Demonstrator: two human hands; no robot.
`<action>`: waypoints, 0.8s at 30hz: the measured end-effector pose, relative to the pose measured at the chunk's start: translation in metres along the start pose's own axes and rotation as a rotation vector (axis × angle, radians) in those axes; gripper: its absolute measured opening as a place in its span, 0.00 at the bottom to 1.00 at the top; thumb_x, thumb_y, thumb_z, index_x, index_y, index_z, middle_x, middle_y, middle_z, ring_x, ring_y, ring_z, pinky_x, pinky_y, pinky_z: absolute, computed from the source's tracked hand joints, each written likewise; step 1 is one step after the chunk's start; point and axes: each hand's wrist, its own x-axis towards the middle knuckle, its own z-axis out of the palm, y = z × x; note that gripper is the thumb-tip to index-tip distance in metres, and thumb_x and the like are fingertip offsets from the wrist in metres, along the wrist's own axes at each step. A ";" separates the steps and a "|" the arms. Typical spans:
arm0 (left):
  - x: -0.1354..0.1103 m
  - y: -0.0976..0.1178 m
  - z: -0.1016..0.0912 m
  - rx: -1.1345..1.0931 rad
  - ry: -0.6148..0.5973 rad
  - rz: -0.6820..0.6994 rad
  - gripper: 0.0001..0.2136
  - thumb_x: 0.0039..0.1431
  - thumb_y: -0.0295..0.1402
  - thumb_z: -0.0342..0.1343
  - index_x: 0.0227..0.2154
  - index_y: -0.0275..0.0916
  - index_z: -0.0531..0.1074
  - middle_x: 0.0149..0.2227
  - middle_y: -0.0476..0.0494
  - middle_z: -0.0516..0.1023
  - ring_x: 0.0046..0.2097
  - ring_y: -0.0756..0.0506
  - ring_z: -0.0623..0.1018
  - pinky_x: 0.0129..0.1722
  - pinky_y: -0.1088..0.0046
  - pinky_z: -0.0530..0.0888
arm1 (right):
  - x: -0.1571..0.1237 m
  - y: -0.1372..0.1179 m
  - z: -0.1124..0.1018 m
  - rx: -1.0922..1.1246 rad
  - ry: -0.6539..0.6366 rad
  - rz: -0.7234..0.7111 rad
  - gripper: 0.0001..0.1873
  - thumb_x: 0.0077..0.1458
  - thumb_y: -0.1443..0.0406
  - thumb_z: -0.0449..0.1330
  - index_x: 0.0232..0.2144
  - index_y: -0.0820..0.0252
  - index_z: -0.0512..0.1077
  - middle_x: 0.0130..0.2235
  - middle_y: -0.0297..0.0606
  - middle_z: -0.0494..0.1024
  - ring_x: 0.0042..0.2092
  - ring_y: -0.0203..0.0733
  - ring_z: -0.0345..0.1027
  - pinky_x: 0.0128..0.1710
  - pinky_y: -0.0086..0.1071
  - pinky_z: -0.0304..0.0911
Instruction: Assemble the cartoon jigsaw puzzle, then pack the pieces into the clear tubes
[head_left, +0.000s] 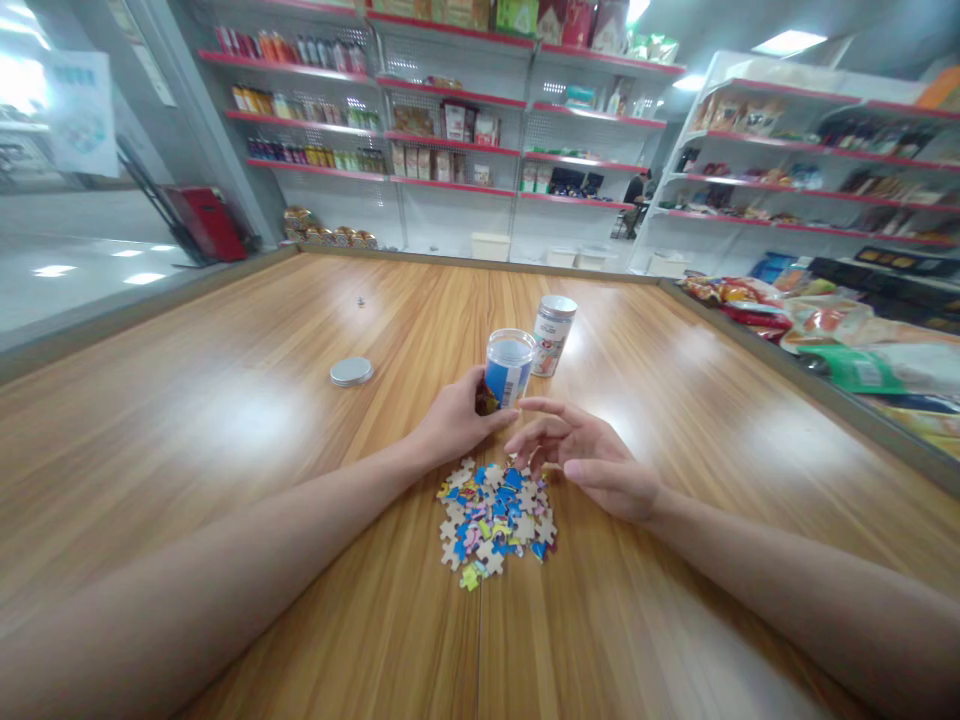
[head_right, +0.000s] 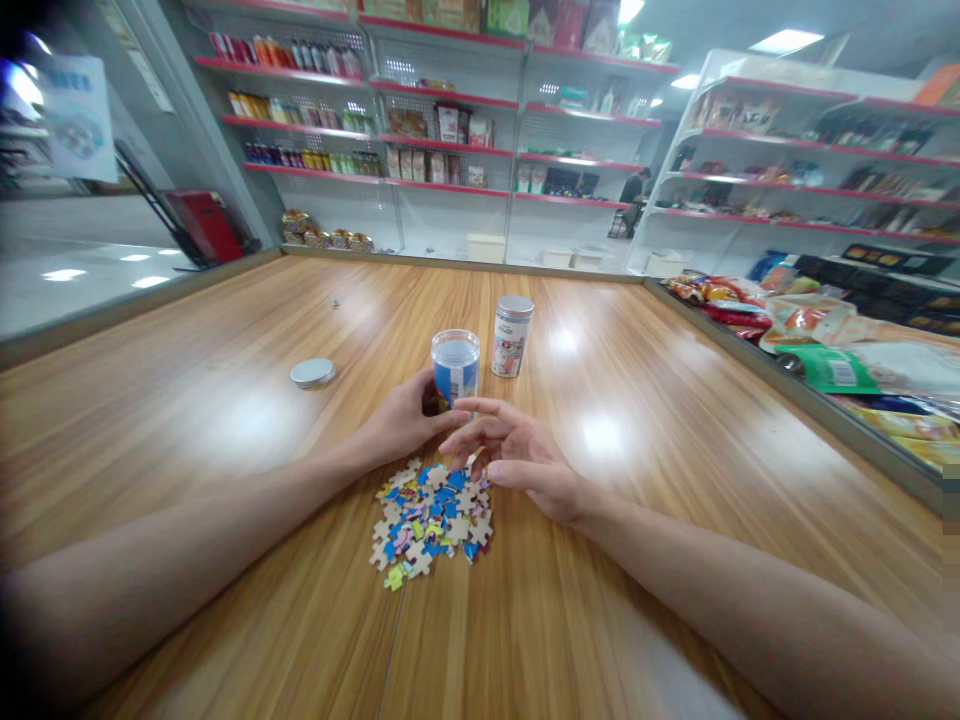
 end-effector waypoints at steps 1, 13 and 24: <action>0.000 0.001 0.000 0.008 0.001 0.000 0.21 0.55 0.43 0.64 0.47 0.38 0.69 0.38 0.45 0.78 0.35 0.46 0.75 0.35 0.68 0.73 | 0.000 0.000 -0.001 -0.009 0.012 -0.001 0.37 0.49 0.58 0.66 0.61 0.57 0.64 0.48 0.46 0.78 0.43 0.46 0.73 0.43 0.42 0.69; 0.001 -0.001 0.000 0.029 -0.005 -0.003 0.23 0.54 0.45 0.65 0.47 0.38 0.69 0.39 0.43 0.78 0.37 0.45 0.76 0.37 0.66 0.74 | -0.002 0.009 -0.003 -0.077 0.123 0.023 0.34 0.66 0.44 0.43 0.52 0.61 0.76 0.41 0.45 0.81 0.37 0.43 0.71 0.38 0.38 0.66; 0.000 0.000 0.000 0.026 -0.001 0.004 0.22 0.55 0.44 0.64 0.48 0.39 0.68 0.38 0.45 0.77 0.35 0.46 0.75 0.35 0.67 0.73 | -0.003 0.005 0.005 -0.275 0.116 0.012 0.29 0.68 0.48 0.50 0.42 0.63 0.81 0.32 0.44 0.82 0.28 0.36 0.67 0.28 0.30 0.62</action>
